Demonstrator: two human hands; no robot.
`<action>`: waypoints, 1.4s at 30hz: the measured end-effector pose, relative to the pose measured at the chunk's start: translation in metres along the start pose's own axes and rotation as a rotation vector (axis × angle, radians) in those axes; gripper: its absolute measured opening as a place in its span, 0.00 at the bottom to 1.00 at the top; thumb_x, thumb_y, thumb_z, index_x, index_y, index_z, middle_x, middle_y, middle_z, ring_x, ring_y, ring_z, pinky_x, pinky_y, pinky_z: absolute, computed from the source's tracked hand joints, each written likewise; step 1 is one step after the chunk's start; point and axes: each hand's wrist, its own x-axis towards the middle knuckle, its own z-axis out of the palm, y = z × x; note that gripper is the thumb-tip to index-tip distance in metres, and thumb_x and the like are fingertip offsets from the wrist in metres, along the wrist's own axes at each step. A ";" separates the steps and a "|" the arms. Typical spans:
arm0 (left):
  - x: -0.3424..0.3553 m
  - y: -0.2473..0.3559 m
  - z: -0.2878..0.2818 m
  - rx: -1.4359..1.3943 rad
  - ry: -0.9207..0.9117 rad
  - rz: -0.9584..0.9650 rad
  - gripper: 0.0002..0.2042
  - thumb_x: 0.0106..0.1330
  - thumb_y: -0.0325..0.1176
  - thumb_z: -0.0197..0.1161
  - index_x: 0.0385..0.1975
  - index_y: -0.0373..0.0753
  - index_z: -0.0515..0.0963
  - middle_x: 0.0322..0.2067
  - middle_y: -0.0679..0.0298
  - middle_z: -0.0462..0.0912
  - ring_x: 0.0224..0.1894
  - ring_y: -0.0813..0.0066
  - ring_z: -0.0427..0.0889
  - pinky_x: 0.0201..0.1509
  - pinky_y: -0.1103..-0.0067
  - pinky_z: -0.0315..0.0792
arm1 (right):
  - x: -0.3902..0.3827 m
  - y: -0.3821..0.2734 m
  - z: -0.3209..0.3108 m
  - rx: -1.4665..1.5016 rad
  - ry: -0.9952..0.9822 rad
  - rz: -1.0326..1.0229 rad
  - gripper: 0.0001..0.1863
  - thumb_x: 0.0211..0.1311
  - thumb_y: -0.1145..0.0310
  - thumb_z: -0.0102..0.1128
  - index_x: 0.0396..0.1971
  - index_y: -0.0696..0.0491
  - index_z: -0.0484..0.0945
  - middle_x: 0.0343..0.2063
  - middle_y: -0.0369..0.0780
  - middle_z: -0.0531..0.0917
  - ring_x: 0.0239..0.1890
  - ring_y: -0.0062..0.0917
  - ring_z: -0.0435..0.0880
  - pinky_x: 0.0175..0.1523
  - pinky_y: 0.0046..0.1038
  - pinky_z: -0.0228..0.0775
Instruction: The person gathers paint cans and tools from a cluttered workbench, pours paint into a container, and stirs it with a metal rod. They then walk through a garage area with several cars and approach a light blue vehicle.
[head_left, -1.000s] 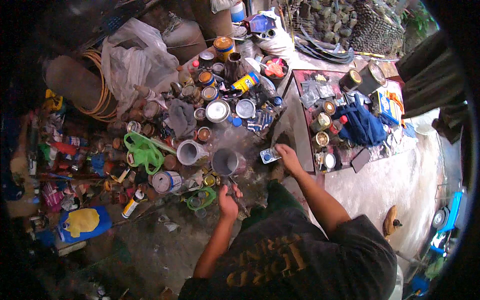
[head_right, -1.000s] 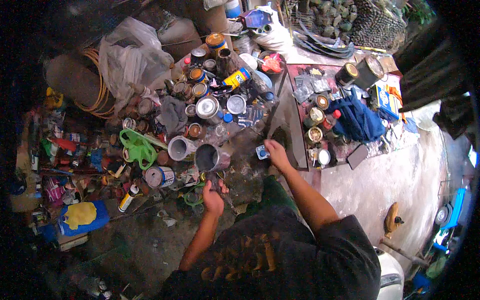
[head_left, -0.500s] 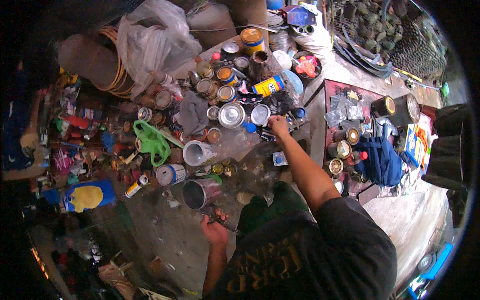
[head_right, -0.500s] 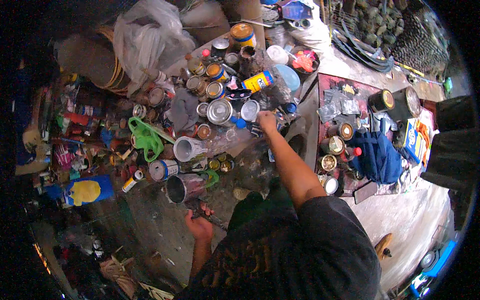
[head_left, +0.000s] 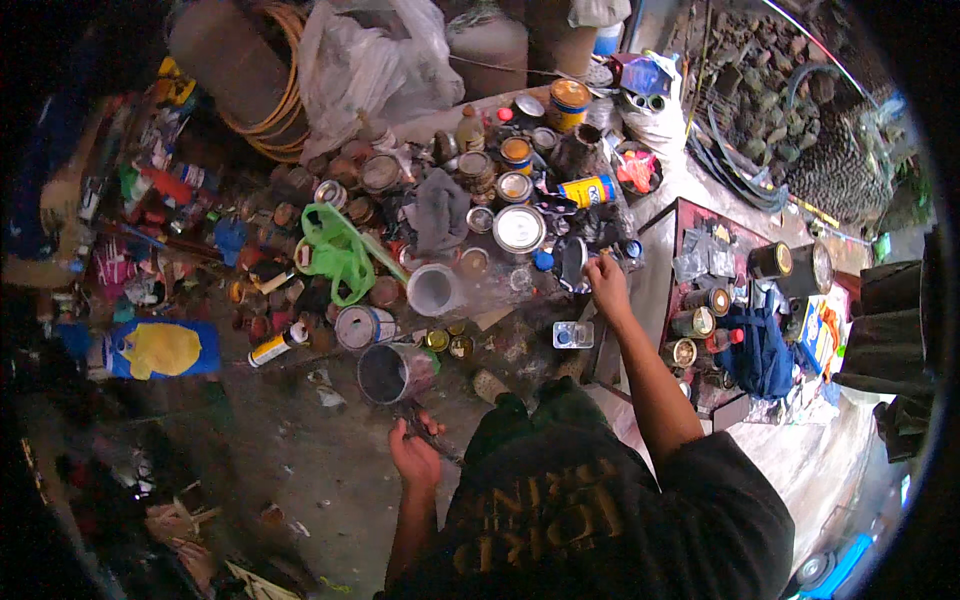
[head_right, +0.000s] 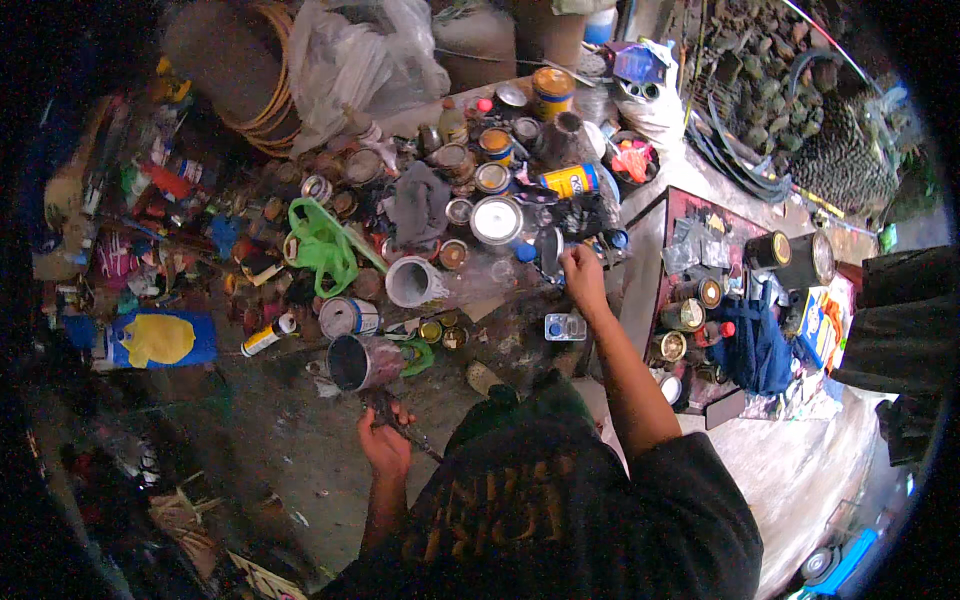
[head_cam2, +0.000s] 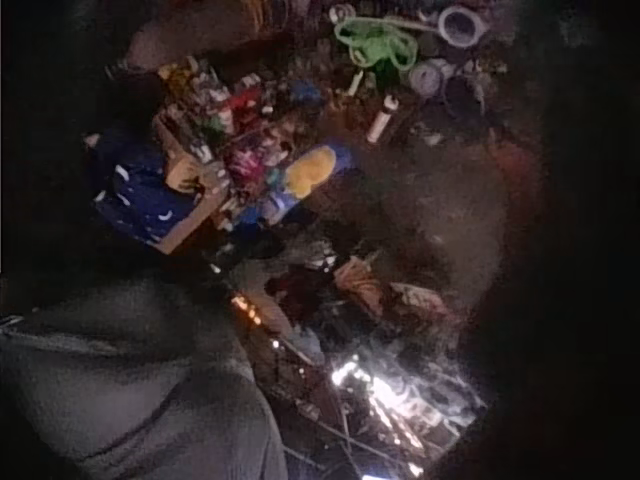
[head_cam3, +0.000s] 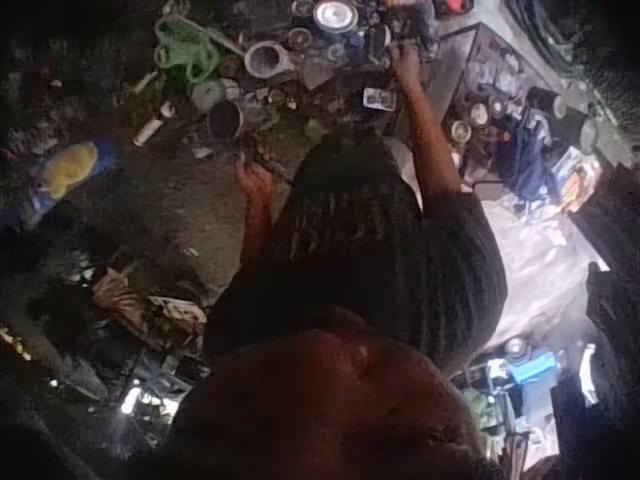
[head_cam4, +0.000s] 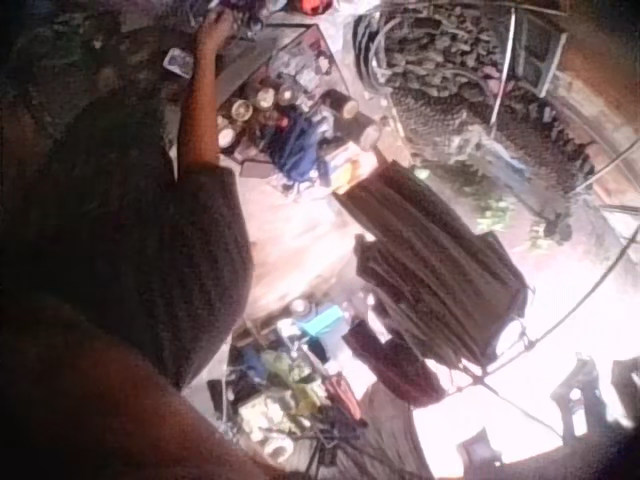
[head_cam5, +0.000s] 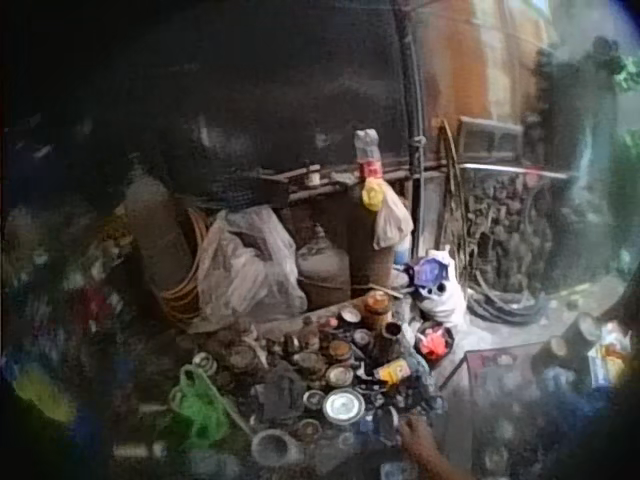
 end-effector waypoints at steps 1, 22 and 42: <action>0.003 0.007 -0.007 0.011 0.014 -0.008 0.15 0.69 0.46 0.49 0.44 0.41 0.69 0.33 0.63 0.73 0.33 0.68 0.70 0.45 0.65 0.66 | -0.016 -0.018 -0.001 0.039 -0.067 -0.016 0.08 0.66 0.69 0.57 0.34 0.59 0.76 0.29 0.43 0.81 0.33 0.34 0.80 0.41 0.32 0.72; 0.054 0.078 -0.083 0.005 -0.048 -0.034 0.12 0.69 0.41 0.51 0.44 0.41 0.69 0.33 0.64 0.73 0.33 0.70 0.71 0.47 0.67 0.68 | -0.085 -0.204 0.188 -1.020 -0.402 -0.962 0.13 0.61 0.63 0.53 0.41 0.50 0.81 0.44 0.39 0.77 0.50 0.33 0.76 0.59 0.52 0.63; 0.068 0.084 -0.094 -0.071 -0.137 -0.068 0.11 0.69 0.39 0.51 0.45 0.42 0.67 0.34 0.65 0.72 0.34 0.72 0.72 0.48 0.66 0.70 | -0.091 -0.209 0.197 -1.117 -0.649 -0.907 0.18 0.63 0.66 0.50 0.51 0.53 0.77 0.55 0.43 0.74 0.58 0.35 0.72 0.65 0.46 0.58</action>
